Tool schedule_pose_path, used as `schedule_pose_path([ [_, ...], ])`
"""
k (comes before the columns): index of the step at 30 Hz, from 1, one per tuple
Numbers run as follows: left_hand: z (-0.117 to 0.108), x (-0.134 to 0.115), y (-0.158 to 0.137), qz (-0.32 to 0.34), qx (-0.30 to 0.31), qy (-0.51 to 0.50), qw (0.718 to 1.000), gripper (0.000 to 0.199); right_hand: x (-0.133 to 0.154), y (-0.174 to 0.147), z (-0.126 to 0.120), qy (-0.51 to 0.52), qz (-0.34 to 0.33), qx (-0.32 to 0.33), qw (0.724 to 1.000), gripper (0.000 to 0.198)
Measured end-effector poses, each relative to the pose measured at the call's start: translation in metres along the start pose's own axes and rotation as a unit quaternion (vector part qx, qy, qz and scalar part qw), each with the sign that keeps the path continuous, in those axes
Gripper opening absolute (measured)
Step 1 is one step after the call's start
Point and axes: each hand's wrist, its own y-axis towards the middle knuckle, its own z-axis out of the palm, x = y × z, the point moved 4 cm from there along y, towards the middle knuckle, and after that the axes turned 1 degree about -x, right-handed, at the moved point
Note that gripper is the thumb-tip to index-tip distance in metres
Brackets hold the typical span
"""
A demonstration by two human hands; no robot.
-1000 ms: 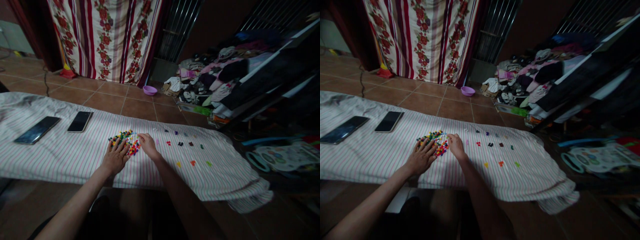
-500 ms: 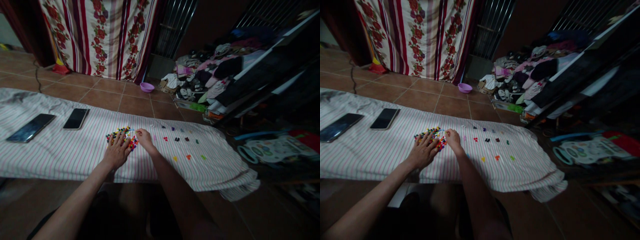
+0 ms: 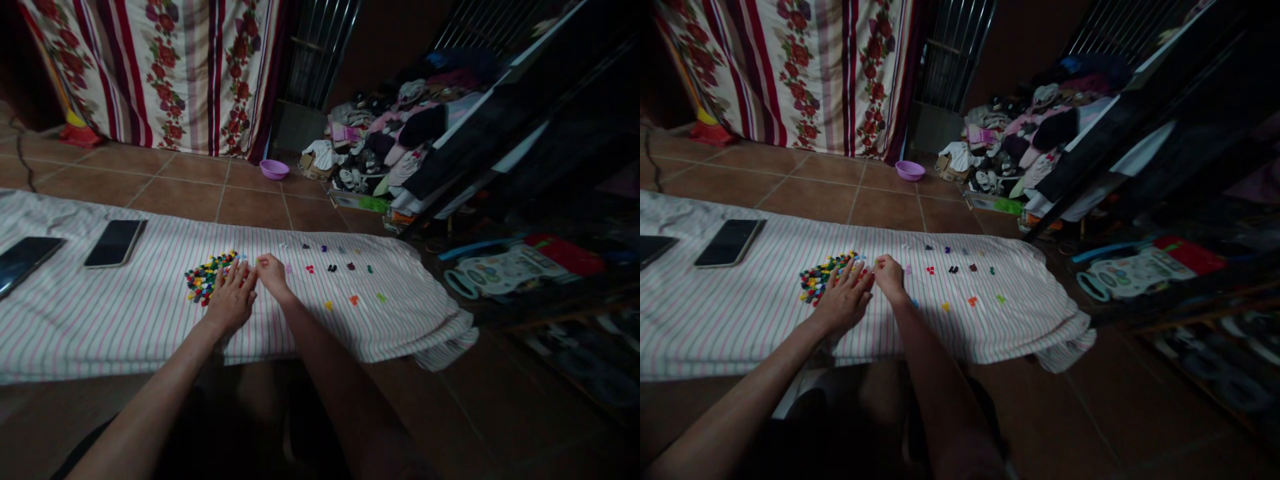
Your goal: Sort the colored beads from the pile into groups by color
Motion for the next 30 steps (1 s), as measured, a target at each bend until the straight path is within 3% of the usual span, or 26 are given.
schedule_pose_path([
  [6,0.003,-0.002,0.007,-0.003,0.023,-0.004,1.0,0.05,-0.004,-0.001,0.006,0.159,0.032,0.018,0.987,0.012],
  [14,-0.014,-0.011,0.015,0.013,-0.098,-0.031,0.995,0.05,0.003,-0.007,-0.004,0.045,0.022,0.02,0.999,0.009],
  [20,-0.017,0.002,0.007,-0.022,-0.088,-0.023,0.996,0.052,0.021,-0.007,0.003,-0.045,-0.008,-0.001,0.999,0.009],
  [23,-0.016,0.01,0.002,-0.023,-0.084,-0.016,0.996,0.051,0.024,-0.005,0.015,-0.022,0.02,0.004,1.0,0.008],
  [27,-0.014,0.017,-0.001,-0.035,-0.071,-0.001,0.997,0.051,0.022,-0.005,0.027,0.09,0.075,0.019,0.993,0.011],
  [30,-0.011,0.017,0.0,-0.038,-0.055,0.004,0.998,0.05,0.026,-0.005,0.023,0.109,0.049,0.015,0.993,0.013],
])
